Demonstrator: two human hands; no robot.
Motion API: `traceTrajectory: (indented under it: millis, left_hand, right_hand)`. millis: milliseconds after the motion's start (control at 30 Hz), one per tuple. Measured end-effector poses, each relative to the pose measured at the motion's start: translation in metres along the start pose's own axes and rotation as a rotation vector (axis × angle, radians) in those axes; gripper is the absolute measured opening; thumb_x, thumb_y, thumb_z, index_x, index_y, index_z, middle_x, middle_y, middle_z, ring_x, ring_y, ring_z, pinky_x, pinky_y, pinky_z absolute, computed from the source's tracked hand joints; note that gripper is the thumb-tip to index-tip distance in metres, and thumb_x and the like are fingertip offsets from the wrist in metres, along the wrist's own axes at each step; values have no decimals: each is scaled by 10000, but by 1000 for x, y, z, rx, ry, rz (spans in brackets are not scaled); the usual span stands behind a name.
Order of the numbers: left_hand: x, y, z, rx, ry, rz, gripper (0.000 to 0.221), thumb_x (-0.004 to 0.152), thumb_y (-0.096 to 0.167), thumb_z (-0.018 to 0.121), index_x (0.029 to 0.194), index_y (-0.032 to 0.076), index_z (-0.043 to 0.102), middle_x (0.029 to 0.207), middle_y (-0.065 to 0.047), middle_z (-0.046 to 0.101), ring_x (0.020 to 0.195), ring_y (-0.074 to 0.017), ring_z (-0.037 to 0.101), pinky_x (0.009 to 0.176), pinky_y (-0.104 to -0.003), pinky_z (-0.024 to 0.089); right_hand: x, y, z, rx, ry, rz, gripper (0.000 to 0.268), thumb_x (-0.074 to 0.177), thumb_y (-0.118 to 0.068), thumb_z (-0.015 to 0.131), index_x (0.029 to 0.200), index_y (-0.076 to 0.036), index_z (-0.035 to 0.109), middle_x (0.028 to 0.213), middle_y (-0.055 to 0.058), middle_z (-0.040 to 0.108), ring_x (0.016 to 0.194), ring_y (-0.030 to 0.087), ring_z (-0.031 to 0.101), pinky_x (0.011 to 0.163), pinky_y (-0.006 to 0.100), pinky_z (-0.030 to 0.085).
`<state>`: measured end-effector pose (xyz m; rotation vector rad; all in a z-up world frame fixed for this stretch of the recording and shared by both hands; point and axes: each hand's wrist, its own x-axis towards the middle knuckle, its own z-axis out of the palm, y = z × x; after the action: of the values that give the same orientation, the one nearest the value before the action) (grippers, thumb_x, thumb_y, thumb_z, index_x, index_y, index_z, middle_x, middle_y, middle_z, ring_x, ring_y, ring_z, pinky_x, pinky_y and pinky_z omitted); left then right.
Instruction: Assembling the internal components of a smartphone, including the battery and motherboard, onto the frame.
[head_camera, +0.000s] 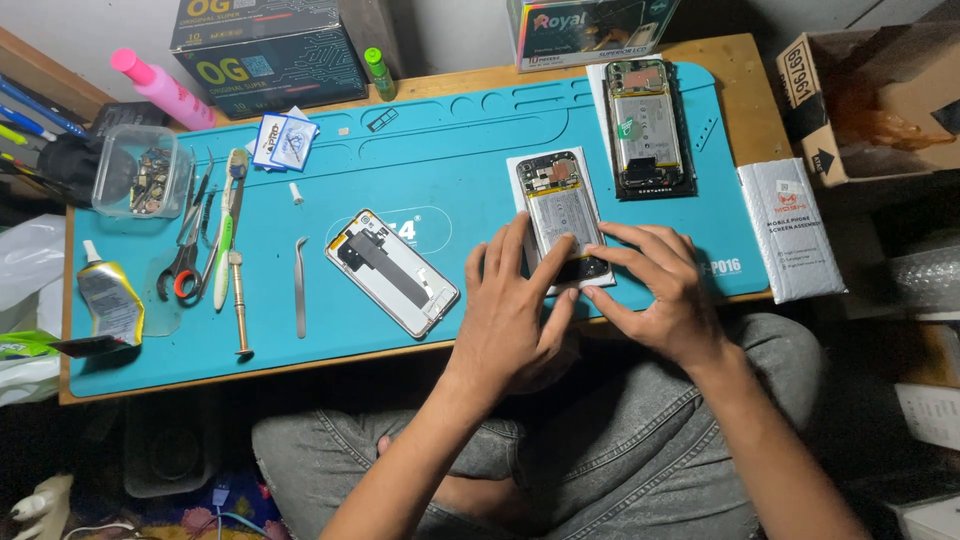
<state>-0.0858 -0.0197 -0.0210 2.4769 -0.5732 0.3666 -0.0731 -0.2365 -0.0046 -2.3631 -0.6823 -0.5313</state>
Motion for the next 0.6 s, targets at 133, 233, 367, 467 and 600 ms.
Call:
traceTrajectory:
  millis: [133, 233, 367, 467, 600]
  left_hand:
    - [12, 3, 7, 82, 13, -16, 514, 1074, 462, 495, 1540, 262, 574, 1597, -251, 428, 1463, -408, 429, 1161, -539, 275]
    - [18, 6, 7, 118, 12, -33, 480, 1074, 458, 477, 1508, 289, 596, 1606, -238, 415, 1409, -401, 434, 1097, -505, 281]
    - [6, 3, -9, 47, 47, -67, 496, 1066, 425, 530, 1531, 261, 584, 1573, -234, 442, 1392, -413, 467, 1085, -523, 311]
    - [-12, -14, -42, 23, 173, -139, 488, 1000, 317, 651, 1474, 201, 632, 1392, -165, 557, 1236, -358, 575, 1000, -480, 383]
    - [-38, -31, -101, -63, 403, -415, 162, 944, 72, 699, 1099, 71, 744, 782, -124, 670, 663, -339, 675, 645, -438, 526]
  right_hand:
    - [-3, 5, 1, -2, 7, 1, 374, 864, -277, 919, 1204, -173, 805, 1368, 68, 744, 1190, 319, 697, 984, 442, 473]
    - [-4, 7, 1, 14, 20, -9, 365, 846, -235, 919, 1188, -167, 812, 1351, 84, 745, 1178, 331, 698, 986, 459, 482]
    - [-2, 3, -1, 24, 41, -20, 368, 869, -256, 905, 1216, -173, 812, 1346, 83, 752, 1177, 332, 703, 999, 459, 484]
    - [-5, 6, 2, 85, 72, 9, 382, 890, -279, 893, 1242, -157, 805, 1353, 100, 750, 1182, 352, 703, 1020, 469, 492]
    - [9, -25, 6, 157, 163, 84, 206, 979, -138, 857, 1167, -74, 800, 1171, 122, 778, 1041, 359, 737, 980, 450, 540]
